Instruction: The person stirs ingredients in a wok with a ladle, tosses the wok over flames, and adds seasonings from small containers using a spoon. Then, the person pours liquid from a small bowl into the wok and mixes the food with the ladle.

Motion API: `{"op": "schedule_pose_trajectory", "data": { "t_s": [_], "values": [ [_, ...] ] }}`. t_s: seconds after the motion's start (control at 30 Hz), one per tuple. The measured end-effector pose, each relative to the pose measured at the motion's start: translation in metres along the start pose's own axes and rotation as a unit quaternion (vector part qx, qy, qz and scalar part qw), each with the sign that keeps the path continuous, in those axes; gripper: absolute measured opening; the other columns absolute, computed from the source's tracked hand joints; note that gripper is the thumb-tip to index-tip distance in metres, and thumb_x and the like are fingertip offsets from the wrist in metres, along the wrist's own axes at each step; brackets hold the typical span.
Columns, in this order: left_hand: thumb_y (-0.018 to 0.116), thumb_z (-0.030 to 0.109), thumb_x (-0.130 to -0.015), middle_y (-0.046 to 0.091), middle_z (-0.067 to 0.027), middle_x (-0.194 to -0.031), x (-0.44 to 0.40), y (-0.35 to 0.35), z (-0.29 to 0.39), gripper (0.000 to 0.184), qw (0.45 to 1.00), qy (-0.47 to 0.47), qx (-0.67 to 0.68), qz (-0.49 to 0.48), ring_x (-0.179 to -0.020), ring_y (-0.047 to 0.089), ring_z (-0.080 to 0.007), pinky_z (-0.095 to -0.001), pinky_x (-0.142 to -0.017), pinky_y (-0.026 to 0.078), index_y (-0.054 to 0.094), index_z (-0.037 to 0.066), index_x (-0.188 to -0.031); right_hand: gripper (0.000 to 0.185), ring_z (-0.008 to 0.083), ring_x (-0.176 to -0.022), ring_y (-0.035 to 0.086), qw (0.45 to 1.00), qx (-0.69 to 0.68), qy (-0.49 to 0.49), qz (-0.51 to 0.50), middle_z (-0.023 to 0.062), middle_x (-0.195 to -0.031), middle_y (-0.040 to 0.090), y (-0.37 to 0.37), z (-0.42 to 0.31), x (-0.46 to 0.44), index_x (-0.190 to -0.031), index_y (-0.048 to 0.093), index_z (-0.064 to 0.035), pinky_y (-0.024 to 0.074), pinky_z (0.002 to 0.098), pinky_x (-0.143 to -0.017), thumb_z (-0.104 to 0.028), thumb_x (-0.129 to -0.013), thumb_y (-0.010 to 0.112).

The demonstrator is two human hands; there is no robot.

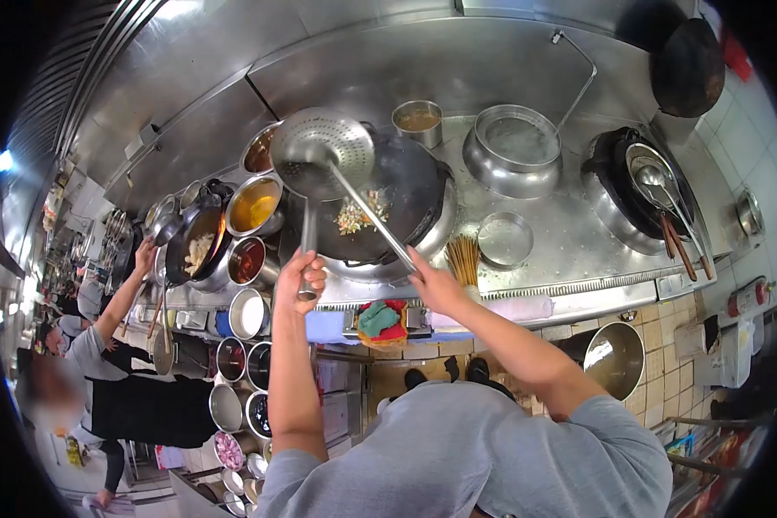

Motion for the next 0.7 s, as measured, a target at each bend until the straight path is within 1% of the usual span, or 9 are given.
{"op": "schedule_pose_trajectory", "data": {
  "t_s": [0.03,0.1,0.13,0.2,0.33,0.4,0.5,0.57,0.7],
  "values": [
    [0.050,0.010,-0.091,0.049,-0.0037,-0.072,-0.001,-0.011,0.014,0.007,1.000,0.008,-0.009,-0.003,-0.049,0.044,-0.0059,-0.0205,-0.040,0.037,0.045,0.013,-0.094,0.060,0.0387,-0.077,0.061,0.996,0.058,-0.060,0.025,0.0221,-0.088,0.062,-0.008,0.022,0.011,-0.143,0.020,-0.0309,0.0479,0.0462,-0.071,-0.022,-0.090,0.049],
    [0.051,0.010,-0.090,0.049,-0.0029,-0.072,0.007,-0.032,0.036,0.011,0.999,0.032,-0.041,0.013,-0.049,0.043,-0.0062,-0.0204,-0.040,0.036,0.045,0.015,-0.097,0.059,0.0349,-0.076,0.062,0.988,0.137,0.017,-0.062,0.0199,-0.087,0.062,-0.040,0.072,0.013,-0.142,0.022,-0.0360,0.0488,0.0445,-0.070,-0.024,-0.090,0.048],
    [0.051,0.010,-0.090,0.049,-0.0029,-0.072,0.014,-0.033,0.038,0.011,0.998,0.038,-0.042,0.010,-0.049,0.043,-0.0062,-0.0204,-0.040,0.036,0.045,0.015,-0.097,0.057,0.0313,-0.073,0.063,0.972,0.218,0.069,-0.053,0.0163,-0.084,0.062,-0.079,0.061,0.014,-0.140,0.025,-0.0408,0.0493,0.0427,-0.069,-0.025,-0.090,0.049],
    [0.050,0.009,-0.089,0.049,-0.0036,-0.072,0.028,-0.032,0.037,0.014,0.995,0.030,-0.092,0.022,-0.049,0.044,-0.0067,-0.0207,-0.040,0.036,0.045,0.014,-0.101,0.055,0.0299,-0.073,0.063,0.972,0.232,0.015,0.029,0.0140,-0.084,0.063,-0.107,0.058,0.000,-0.139,0.029,-0.0402,0.0492,0.0425,-0.068,-0.027,-0.090,0.050],
    [0.048,0.007,-0.089,0.049,-0.0038,-0.071,0.027,-0.003,0.017,0.018,0.990,0.035,-0.133,0.003,-0.047,0.043,-0.0070,-0.0213,-0.039,0.037,0.045,0.014,-0.105,0.053,0.0326,-0.082,0.062,0.989,0.127,0.058,0.056,0.0151,-0.089,0.063,-0.050,0.034,-0.021,-0.138,0.031,-0.0391,0.0486,0.0442,-0.070,-0.026,-0.089,0.050],
    [0.049,0.006,-0.088,0.049,-0.0038,-0.070,0.016,0.002,0.018,0.019,0.993,0.045,-0.109,-0.007,-0.047,0.043,-0.0074,-0.0220,-0.038,0.037,0.046,0.014,-0.105,0.052,0.0318,-0.081,0.062,0.990,0.087,-0.010,0.111,0.0148,-0.085,0.062,-0.036,0.046,-0.004,-0.137,0.032,-0.0404,0.0490,0.0432,-0.069,-0.025,-0.090,0.049],
    [0.050,0.006,-0.087,0.048,-0.0027,-0.069,0.010,0.006,0.037,0.024,0.968,0.111,-0.218,0.062,-0.048,0.043,-0.0079,-0.0219,-0.039,0.037,0.046,0.014,-0.110,0.053,0.0325,-0.081,0.061,0.974,0.212,0.066,0.039,0.0150,-0.085,0.061,-0.081,0.097,0.034,-0.137,0.031,-0.0383,0.0490,0.0431,-0.069,-0.024,-0.090,0.050],
    [0.049,0.004,-0.086,0.047,-0.0023,-0.068,0.013,-0.003,0.046,0.036,0.954,0.117,-0.259,0.096,-0.046,0.042,-0.0085,-0.0223,-0.039,0.037,0.042,0.013,-0.120,0.053,0.0342,-0.080,0.061,0.965,0.238,0.099,0.051,0.0158,-0.083,0.061,-0.126,0.119,0.058,-0.137,0.033,-0.0347,0.0485,0.0444,-0.069,-0.023,-0.089,0.051],
    [0.050,0.003,-0.083,0.048,-0.0027,-0.068,0.041,0.028,0.012,0.055,0.917,0.108,-0.361,0.127,-0.044,0.044,-0.0099,-0.0235,-0.038,0.037,0.034,0.012,-0.134,0.044,0.0372,-0.083,0.061,0.957,0.156,0.130,0.206,0.0178,-0.088,0.064,-0.211,0.165,0.065,-0.132,0.043,-0.0247,0.0484,0.0467,-0.071,-0.022,-0.088,0.049]
  ]
}}
Point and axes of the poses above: each hand's wrist, its own x-axis away from the middle knuckle, its own y-axis out of the palm, z = x × y, the point moved 6 cm from there along -x, towards the middle knuckle
